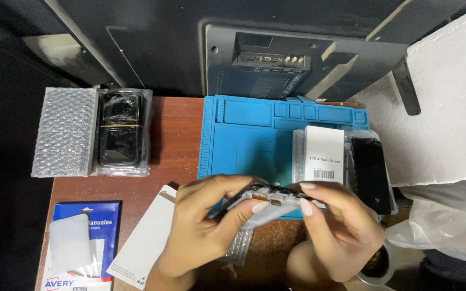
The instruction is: Unboxing a replacement screen and inspecting the internal components and ribbon cables of a smartphone chassis.
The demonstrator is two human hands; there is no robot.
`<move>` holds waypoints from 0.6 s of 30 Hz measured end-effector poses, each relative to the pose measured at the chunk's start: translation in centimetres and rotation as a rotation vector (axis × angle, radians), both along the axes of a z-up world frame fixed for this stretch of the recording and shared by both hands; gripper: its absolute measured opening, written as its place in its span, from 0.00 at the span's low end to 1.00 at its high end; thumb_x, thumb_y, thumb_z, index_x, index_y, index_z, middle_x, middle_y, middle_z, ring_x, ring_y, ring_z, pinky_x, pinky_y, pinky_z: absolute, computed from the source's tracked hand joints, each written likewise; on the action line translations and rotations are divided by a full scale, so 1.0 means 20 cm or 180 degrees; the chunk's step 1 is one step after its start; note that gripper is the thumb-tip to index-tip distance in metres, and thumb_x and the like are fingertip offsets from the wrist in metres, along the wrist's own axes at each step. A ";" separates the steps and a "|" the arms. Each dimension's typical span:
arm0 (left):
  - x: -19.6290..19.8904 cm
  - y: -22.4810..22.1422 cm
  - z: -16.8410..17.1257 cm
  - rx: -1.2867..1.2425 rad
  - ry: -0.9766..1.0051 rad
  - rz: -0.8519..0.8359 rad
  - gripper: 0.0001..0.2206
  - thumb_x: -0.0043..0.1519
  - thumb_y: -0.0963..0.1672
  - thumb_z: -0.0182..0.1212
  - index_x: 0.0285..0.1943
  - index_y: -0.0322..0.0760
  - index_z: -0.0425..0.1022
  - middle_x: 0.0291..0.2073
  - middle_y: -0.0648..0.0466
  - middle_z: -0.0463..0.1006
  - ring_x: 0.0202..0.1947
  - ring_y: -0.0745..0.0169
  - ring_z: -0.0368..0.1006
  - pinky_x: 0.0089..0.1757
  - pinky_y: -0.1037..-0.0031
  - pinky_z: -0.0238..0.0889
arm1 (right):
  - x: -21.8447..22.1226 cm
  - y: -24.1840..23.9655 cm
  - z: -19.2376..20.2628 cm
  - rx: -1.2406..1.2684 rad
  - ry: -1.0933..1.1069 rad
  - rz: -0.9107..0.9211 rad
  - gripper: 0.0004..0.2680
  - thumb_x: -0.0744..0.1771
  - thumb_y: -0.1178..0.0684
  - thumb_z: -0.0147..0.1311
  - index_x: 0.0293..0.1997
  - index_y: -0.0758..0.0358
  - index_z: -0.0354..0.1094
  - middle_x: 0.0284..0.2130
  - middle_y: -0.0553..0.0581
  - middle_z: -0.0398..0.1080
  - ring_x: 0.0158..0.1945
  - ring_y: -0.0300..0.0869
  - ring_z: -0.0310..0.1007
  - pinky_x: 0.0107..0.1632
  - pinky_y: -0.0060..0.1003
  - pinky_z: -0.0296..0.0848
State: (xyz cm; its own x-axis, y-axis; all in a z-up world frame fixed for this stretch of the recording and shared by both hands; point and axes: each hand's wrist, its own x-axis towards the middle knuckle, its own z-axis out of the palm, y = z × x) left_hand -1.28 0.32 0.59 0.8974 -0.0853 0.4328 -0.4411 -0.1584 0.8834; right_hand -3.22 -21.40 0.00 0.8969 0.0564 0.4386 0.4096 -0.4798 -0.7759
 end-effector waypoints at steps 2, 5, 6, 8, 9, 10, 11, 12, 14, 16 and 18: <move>0.01 0.01 0.03 0.0140 -0.0029 0.0047 0.09 0.64 0.44 0.65 0.48 0.35 0.81 0.39 0.55 0.87 0.35 0.64 0.82 0.40 0.76 0.73 | 0.04 0.02 0.00 -0.0099 -0.0258 -0.0012 0.07 0.66 0.64 0.58 0.47 0.73 0.74 0.42 0.66 0.80 0.43 0.46 0.84 0.53 0.33 0.80; 0.02 0.03 0.04 0.0380 -0.0140 0.0115 0.10 0.66 0.43 0.63 0.53 0.34 0.80 0.42 0.51 0.87 0.36 0.60 0.84 0.42 0.73 0.74 | 0.06 0.05 0.03 -0.0282 -0.0475 0.0001 0.06 0.66 0.67 0.59 0.45 0.73 0.75 0.41 0.68 0.79 0.43 0.49 0.82 0.54 0.36 0.81; 0.02 0.03 0.04 0.0491 -0.0239 0.0131 0.11 0.66 0.42 0.63 0.56 0.33 0.79 0.42 0.50 0.87 0.35 0.58 0.83 0.40 0.73 0.74 | 0.07 0.06 0.04 -0.0355 -0.0450 0.0016 0.05 0.67 0.68 0.58 0.45 0.73 0.76 0.41 0.68 0.79 0.43 0.49 0.82 0.54 0.36 0.81; 0.02 0.04 0.04 0.0582 -0.0234 0.0146 0.11 0.67 0.42 0.61 0.57 0.33 0.78 0.41 0.50 0.86 0.34 0.57 0.82 0.40 0.72 0.73 | 0.08 0.05 0.04 -0.0489 -0.0436 0.0089 0.05 0.67 0.67 0.58 0.45 0.73 0.76 0.41 0.68 0.79 0.44 0.49 0.82 0.55 0.37 0.81; 0.02 0.04 0.04 0.0688 -0.0263 0.0153 0.11 0.68 0.42 0.60 0.58 0.33 0.78 0.40 0.49 0.86 0.33 0.56 0.81 0.40 0.71 0.72 | 0.08 0.05 0.04 -0.0608 -0.0456 0.0151 0.05 0.67 0.67 0.58 0.46 0.73 0.76 0.42 0.67 0.79 0.45 0.49 0.82 0.56 0.37 0.81; 0.02 0.04 0.03 0.0676 -0.0230 0.0167 0.11 0.68 0.42 0.60 0.58 0.33 0.78 0.40 0.49 0.86 0.33 0.56 0.81 0.40 0.71 0.72 | 0.08 0.04 0.04 -0.0619 -0.0427 0.0173 0.05 0.67 0.67 0.58 0.46 0.73 0.76 0.42 0.67 0.79 0.45 0.49 0.82 0.56 0.37 0.81; 0.01 0.04 0.03 0.0710 -0.0262 0.0168 0.12 0.69 0.42 0.60 0.59 0.32 0.77 0.40 0.49 0.85 0.33 0.56 0.80 0.40 0.70 0.72 | 0.08 0.04 0.05 -0.0710 -0.0410 0.0187 0.05 0.68 0.67 0.58 0.46 0.73 0.76 0.42 0.67 0.79 0.45 0.49 0.82 0.56 0.37 0.80; 0.01 0.04 0.02 0.0744 -0.0293 0.0169 0.12 0.69 0.42 0.60 0.60 0.32 0.76 0.40 0.49 0.85 0.33 0.55 0.79 0.40 0.69 0.72 | 0.09 0.04 0.05 -0.0802 -0.0393 0.0202 0.05 0.68 0.66 0.58 0.47 0.72 0.76 0.43 0.67 0.79 0.46 0.49 0.82 0.57 0.38 0.79; 0.01 0.04 0.01 0.0802 -0.0303 0.0192 0.12 0.70 0.42 0.59 0.60 0.32 0.76 0.43 0.49 0.85 0.35 0.54 0.80 0.41 0.68 0.72 | 0.09 0.05 0.03 -0.0815 -0.0386 0.0159 0.04 0.68 0.66 0.58 0.46 0.73 0.76 0.42 0.67 0.79 0.45 0.49 0.82 0.56 0.38 0.79; 0.01 0.04 0.01 0.0862 -0.0316 0.0207 0.12 0.70 0.42 0.58 0.60 0.32 0.76 0.45 0.49 0.86 0.36 0.53 0.81 0.42 0.67 0.72 | 0.08 0.05 0.02 -0.0827 -0.0383 0.0108 0.04 0.68 0.66 0.58 0.45 0.73 0.76 0.42 0.67 0.79 0.44 0.49 0.82 0.55 0.38 0.79; 0.01 0.04 0.00 0.0992 -0.0351 0.0251 0.12 0.71 0.42 0.57 0.61 0.33 0.76 0.48 0.50 0.86 0.34 0.52 0.79 0.40 0.65 0.70 | 0.09 0.06 0.03 -0.0937 -0.0453 0.0057 0.04 0.68 0.67 0.58 0.45 0.73 0.77 0.42 0.67 0.79 0.45 0.50 0.82 0.55 0.39 0.79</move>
State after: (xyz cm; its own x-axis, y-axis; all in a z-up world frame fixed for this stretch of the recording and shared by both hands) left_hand -1.08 1.09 0.66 0.8557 -0.1609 0.4918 -0.5071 -0.4506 0.7348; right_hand -1.48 -20.25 0.51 0.8254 0.2145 0.5221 0.5144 -0.6667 -0.5394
